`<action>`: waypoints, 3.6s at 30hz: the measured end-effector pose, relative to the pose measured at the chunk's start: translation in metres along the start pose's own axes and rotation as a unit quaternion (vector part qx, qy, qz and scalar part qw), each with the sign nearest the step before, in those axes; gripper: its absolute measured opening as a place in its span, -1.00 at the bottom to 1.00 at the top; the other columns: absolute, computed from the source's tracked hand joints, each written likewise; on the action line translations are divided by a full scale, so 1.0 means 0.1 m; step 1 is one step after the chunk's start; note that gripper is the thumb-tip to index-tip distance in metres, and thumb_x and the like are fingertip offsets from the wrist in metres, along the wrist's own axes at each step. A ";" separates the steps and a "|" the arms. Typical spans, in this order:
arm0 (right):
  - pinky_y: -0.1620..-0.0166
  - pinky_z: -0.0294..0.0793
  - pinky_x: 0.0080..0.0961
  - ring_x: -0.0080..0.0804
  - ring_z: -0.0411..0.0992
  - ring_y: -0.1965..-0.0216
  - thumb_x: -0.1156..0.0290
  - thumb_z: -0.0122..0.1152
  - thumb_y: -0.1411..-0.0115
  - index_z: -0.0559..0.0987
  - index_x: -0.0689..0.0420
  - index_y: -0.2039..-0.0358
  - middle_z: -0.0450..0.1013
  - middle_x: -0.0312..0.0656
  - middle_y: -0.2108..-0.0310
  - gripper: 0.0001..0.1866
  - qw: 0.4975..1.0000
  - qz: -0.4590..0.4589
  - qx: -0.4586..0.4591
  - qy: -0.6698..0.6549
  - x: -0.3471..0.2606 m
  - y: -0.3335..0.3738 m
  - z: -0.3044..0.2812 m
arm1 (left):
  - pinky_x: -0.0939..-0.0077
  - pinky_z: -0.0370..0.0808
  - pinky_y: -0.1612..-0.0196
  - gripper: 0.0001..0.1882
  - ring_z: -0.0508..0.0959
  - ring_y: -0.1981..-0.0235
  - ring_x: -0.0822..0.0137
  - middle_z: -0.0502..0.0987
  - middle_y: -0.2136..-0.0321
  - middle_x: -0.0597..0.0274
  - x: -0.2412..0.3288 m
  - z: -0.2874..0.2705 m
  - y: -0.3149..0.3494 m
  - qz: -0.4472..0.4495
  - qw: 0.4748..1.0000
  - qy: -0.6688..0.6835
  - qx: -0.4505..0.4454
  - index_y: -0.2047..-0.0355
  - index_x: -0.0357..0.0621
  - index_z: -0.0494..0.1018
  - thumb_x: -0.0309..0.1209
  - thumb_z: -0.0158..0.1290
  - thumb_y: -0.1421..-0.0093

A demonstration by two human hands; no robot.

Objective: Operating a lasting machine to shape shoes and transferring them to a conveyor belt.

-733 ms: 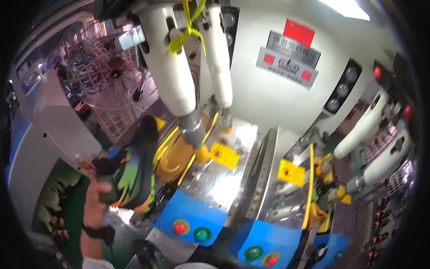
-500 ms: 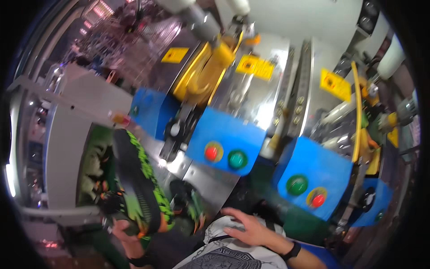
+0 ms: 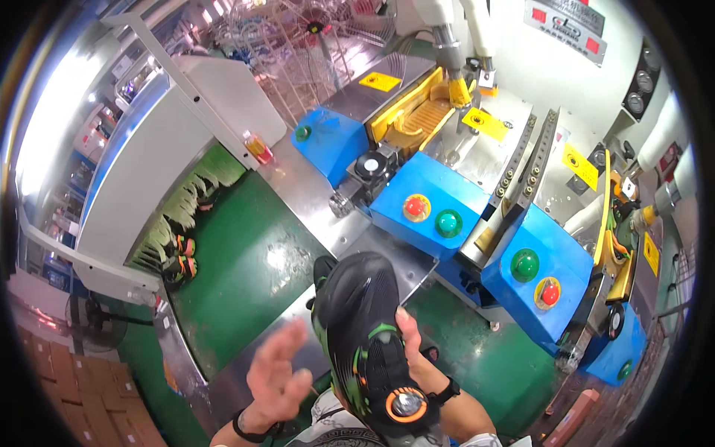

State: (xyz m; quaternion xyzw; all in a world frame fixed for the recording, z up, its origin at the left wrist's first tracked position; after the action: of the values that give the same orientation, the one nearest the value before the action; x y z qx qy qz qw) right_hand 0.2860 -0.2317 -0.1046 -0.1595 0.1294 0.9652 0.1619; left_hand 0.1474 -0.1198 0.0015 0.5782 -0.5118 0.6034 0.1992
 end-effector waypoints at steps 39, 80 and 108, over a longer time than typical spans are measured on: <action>0.04 0.45 -0.37 -0.32 0.45 0.16 -0.07 0.14 -0.18 0.30 0.32 -0.03 0.44 -0.05 0.17 -0.31 0.931 -0.037 0.291 0.215 1.17 0.09 0.27 | 0.21 0.06 -0.30 0.08 0.11 -0.28 0.14 -0.01 -0.28 -0.11 -0.09 -0.40 1.38 -0.209 0.977 -0.014 -0.048 -0.29 -0.24 -0.16 -0.32 0.35 0.06; -0.05 0.31 -0.49 -0.48 0.29 0.02 0.42 0.36 0.06 0.32 0.32 -0.03 0.37 -0.22 0.10 -0.36 0.757 -0.292 0.499 0.304 2.87 2.34 0.93 | 0.24 0.46 0.03 -0.17 0.48 0.08 0.06 0.35 0.00 -0.07 -0.71 -1.41 1.47 -0.395 0.870 0.105 -0.277 -0.21 -0.30 0.09 -0.62 0.03 0.18; -0.17 0.26 -0.15 0.10 0.32 -0.09 0.57 0.14 0.03 0.35 0.41 0.04 0.30 0.24 -0.06 -0.52 -0.216 -0.461 0.841 0.185 5.32 5.22 2.02 | 0.36 0.21 -0.24 -0.30 0.31 -0.18 0.19 0.28 -0.15 -0.05 1.91 1.96 4.43 0.079 0.580 0.263 -0.766 -0.21 -0.40 0.13 -0.67 -0.04 0.03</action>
State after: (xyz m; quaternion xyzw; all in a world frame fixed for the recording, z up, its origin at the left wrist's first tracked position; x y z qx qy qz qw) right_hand -0.4295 -0.5031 -0.0024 0.0681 -0.7399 0.4210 -0.5202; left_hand -0.1721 -0.5291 -0.0356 -0.0167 -0.7530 0.1260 0.6457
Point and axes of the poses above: each hand's wrist, its own y-axis away from the middle knuckle, its own z-axis out of the palm, x = y × z, the point moved 2 cm from there along -y, towards the middle knuckle
